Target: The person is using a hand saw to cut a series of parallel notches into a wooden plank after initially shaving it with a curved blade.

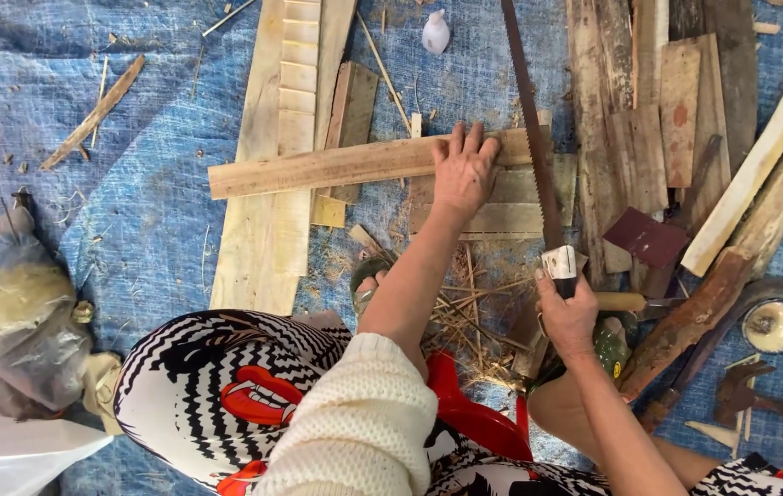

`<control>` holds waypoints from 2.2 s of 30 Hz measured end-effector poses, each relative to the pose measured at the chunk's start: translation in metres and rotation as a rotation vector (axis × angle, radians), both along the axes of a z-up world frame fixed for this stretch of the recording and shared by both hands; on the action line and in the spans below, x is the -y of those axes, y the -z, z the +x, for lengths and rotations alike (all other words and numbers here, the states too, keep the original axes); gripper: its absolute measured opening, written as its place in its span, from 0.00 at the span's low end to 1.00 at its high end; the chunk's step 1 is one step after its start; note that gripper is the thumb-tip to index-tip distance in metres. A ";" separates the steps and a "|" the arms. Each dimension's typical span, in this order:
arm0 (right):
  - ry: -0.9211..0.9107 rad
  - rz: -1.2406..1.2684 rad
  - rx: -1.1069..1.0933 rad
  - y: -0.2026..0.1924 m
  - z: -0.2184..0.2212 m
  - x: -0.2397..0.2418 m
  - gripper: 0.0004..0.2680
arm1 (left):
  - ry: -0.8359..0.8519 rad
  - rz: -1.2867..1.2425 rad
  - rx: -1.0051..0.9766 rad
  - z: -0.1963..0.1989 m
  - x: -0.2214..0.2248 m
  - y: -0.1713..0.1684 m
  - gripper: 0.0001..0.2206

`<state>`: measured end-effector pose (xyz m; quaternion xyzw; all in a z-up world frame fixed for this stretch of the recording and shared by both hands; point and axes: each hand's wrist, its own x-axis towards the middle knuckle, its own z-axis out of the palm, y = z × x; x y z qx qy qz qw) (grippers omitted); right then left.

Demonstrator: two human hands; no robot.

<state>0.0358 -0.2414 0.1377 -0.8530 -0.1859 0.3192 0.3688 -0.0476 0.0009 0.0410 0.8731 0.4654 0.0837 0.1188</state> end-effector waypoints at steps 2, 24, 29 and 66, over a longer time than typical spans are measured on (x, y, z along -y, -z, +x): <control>-0.002 -0.015 0.009 0.006 0.001 0.002 0.11 | 0.003 -0.033 -0.046 0.000 -0.002 -0.004 0.20; 0.004 -0.029 0.060 0.063 -0.008 0.002 0.18 | -0.245 0.039 0.129 0.024 0.004 0.004 0.13; 0.049 -0.021 0.093 0.074 -0.011 0.005 0.19 | -0.250 0.142 0.164 0.026 0.003 0.017 0.12; 0.017 0.008 0.126 0.072 -0.010 0.003 0.14 | -0.277 0.243 0.220 0.026 0.006 0.024 0.11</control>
